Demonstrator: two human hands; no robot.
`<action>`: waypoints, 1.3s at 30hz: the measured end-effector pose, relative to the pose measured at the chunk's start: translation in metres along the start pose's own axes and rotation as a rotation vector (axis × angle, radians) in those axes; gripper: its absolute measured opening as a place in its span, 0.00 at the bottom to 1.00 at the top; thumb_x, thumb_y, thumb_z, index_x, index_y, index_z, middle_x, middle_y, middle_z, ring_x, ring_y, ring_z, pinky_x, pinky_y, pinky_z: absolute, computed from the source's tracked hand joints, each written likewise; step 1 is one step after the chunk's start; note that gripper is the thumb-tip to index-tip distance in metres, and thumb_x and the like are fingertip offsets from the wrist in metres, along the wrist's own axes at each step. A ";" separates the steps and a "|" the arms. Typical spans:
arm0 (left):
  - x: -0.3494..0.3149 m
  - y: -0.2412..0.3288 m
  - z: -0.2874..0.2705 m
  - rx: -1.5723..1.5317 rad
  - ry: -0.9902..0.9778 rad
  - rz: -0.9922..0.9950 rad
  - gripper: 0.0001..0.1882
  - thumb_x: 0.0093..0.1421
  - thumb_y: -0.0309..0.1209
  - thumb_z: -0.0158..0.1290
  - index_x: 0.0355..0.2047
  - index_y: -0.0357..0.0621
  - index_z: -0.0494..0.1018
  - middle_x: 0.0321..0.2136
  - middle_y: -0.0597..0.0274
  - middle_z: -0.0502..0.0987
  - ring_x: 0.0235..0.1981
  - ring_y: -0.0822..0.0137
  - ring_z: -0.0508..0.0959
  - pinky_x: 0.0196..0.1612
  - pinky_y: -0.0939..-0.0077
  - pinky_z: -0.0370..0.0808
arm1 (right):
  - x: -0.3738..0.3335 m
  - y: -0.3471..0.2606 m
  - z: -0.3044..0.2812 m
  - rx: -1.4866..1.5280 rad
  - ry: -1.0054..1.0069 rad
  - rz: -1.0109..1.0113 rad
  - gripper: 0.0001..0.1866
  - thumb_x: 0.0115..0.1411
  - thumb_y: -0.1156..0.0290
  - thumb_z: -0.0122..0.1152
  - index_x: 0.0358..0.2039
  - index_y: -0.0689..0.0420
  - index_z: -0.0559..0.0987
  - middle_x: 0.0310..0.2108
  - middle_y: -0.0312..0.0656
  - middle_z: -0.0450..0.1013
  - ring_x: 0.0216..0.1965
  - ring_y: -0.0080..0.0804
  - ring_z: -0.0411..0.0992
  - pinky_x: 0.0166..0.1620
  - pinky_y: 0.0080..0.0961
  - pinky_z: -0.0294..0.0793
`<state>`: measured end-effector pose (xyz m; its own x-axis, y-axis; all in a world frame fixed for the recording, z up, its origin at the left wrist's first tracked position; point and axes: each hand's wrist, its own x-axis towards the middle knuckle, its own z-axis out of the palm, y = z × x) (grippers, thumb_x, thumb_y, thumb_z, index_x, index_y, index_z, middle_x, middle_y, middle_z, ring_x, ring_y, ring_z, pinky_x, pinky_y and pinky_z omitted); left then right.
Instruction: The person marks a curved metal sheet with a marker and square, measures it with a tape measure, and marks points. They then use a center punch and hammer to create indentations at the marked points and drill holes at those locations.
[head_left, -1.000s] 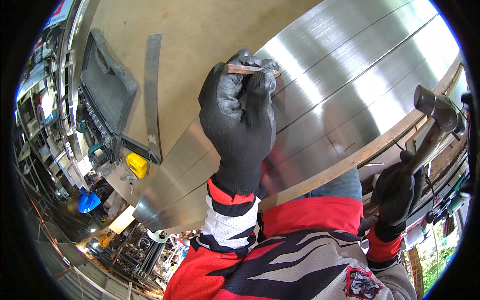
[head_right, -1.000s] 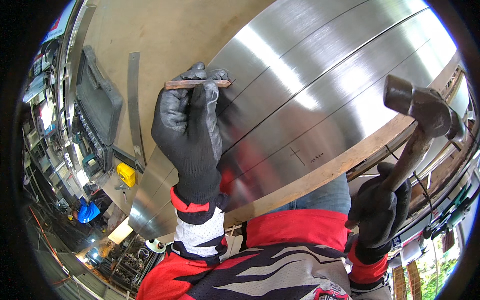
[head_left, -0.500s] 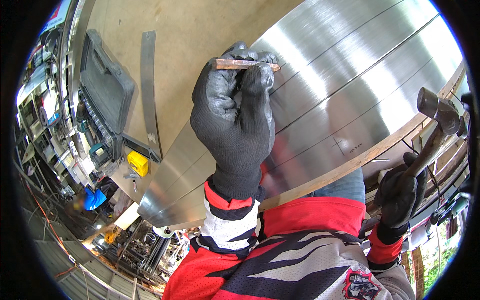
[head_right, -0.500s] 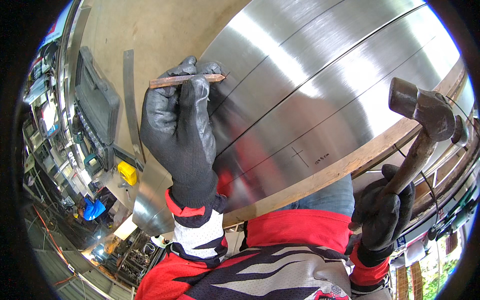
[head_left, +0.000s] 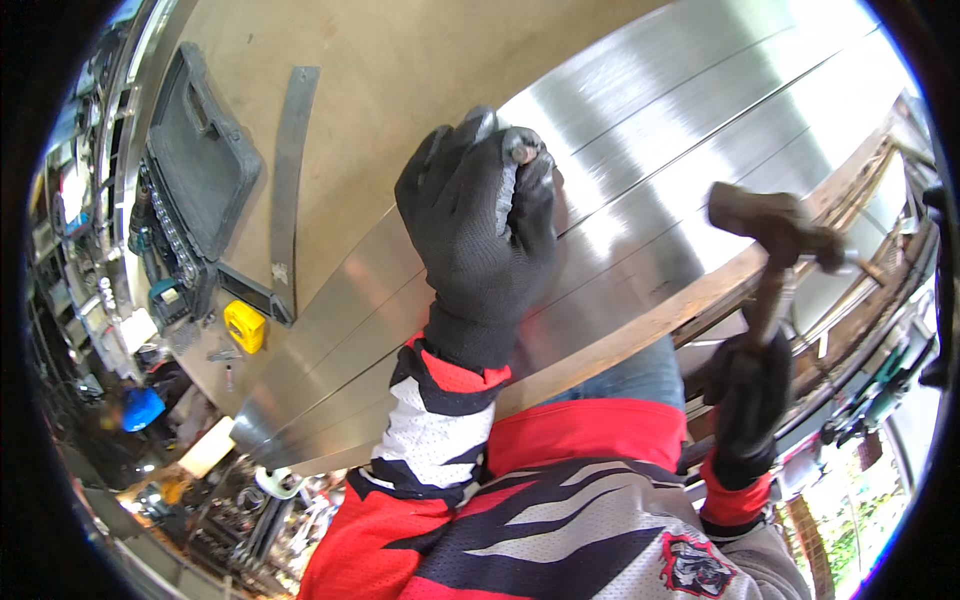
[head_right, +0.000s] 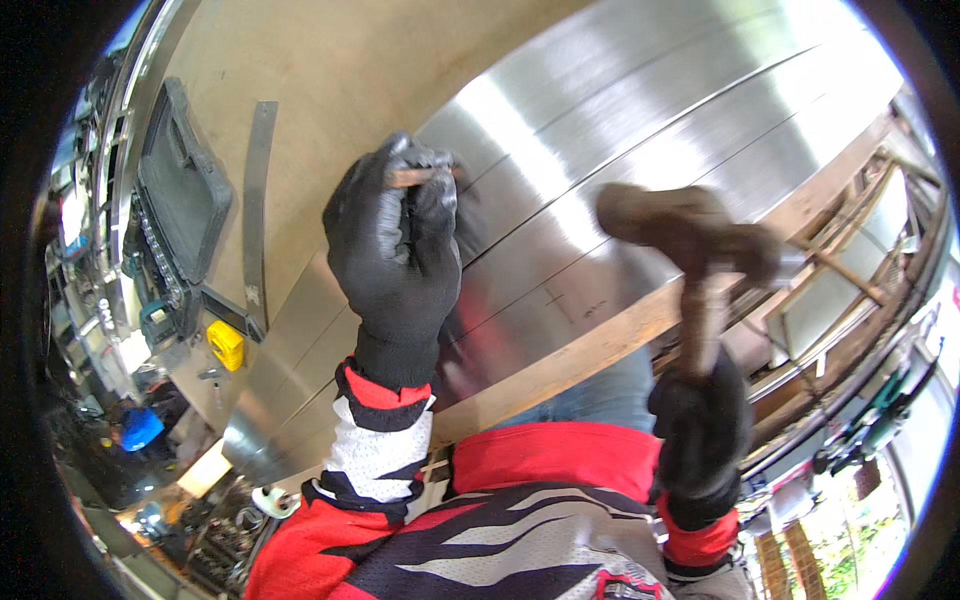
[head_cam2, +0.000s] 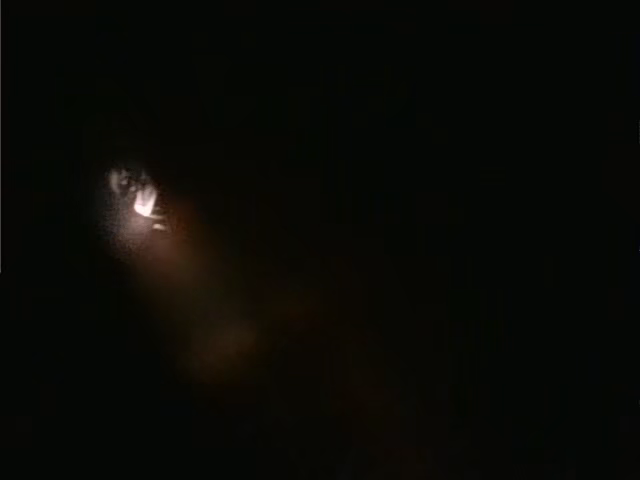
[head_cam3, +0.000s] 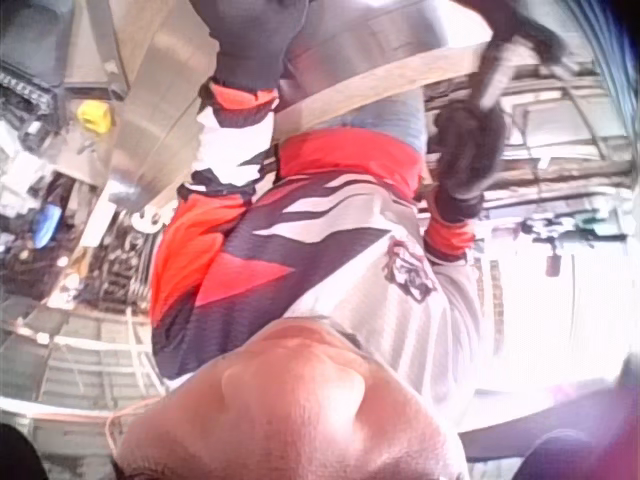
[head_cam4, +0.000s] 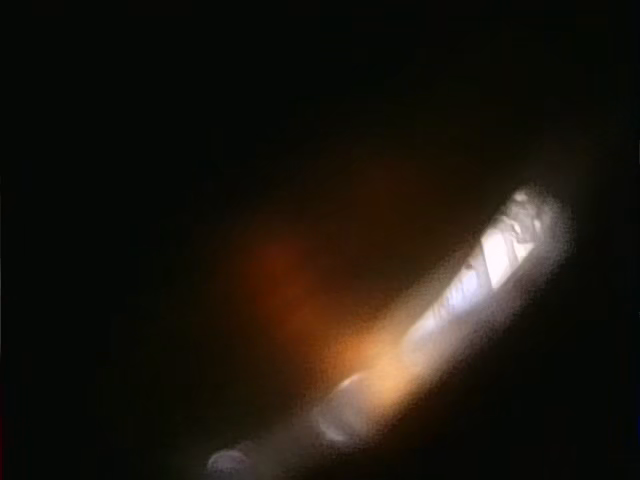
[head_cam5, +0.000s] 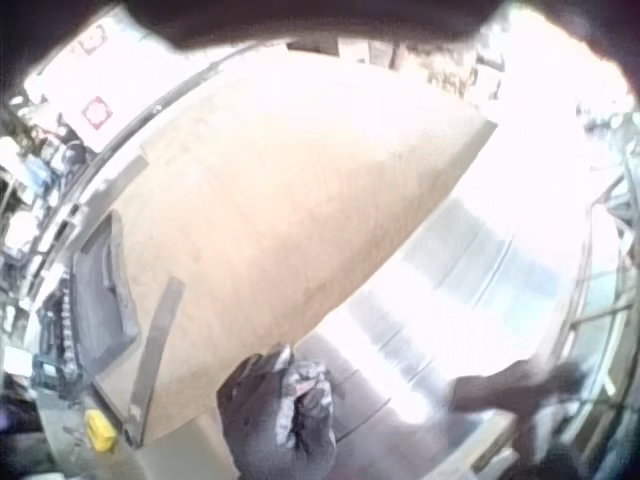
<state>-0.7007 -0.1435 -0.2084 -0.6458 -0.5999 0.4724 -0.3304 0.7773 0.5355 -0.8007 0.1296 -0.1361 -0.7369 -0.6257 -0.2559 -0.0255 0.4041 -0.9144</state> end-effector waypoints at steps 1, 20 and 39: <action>0.001 0.001 -0.001 0.088 -0.013 0.011 0.05 0.63 0.28 0.58 0.37 0.41 0.78 0.33 0.55 0.83 0.38 0.50 0.81 0.48 0.59 0.76 | 0.007 -0.012 0.001 -0.095 -0.032 -0.136 0.25 0.67 0.71 0.52 0.62 0.67 0.69 0.27 0.43 0.77 0.20 0.30 0.73 0.23 0.27 0.70; 0.007 0.009 -0.030 -0.458 0.072 -0.250 0.12 0.66 0.28 0.56 0.48 0.37 0.75 0.43 0.54 0.81 0.43 0.61 0.81 0.51 0.63 0.77 | -0.005 -0.075 0.012 -0.416 0.063 -0.334 0.36 0.52 0.85 0.58 0.64 0.63 0.68 0.40 0.55 0.75 0.33 0.50 0.77 0.37 0.35 0.78; -0.058 0.064 -0.013 -0.559 -0.237 -0.299 0.08 0.66 0.33 0.55 0.35 0.41 0.79 0.33 0.59 0.82 0.36 0.59 0.80 0.43 0.66 0.75 | -0.088 0.043 -0.005 -0.064 0.212 0.049 0.31 0.65 0.85 0.46 0.70 0.61 0.61 0.33 0.35 0.68 0.27 0.20 0.67 0.28 0.21 0.69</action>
<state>-0.6758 -0.0615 -0.1919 -0.7366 -0.6663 0.1156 -0.1538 0.3315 0.9308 -0.7404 0.2050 -0.1511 -0.8636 -0.4527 -0.2220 -0.0240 0.4767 -0.8787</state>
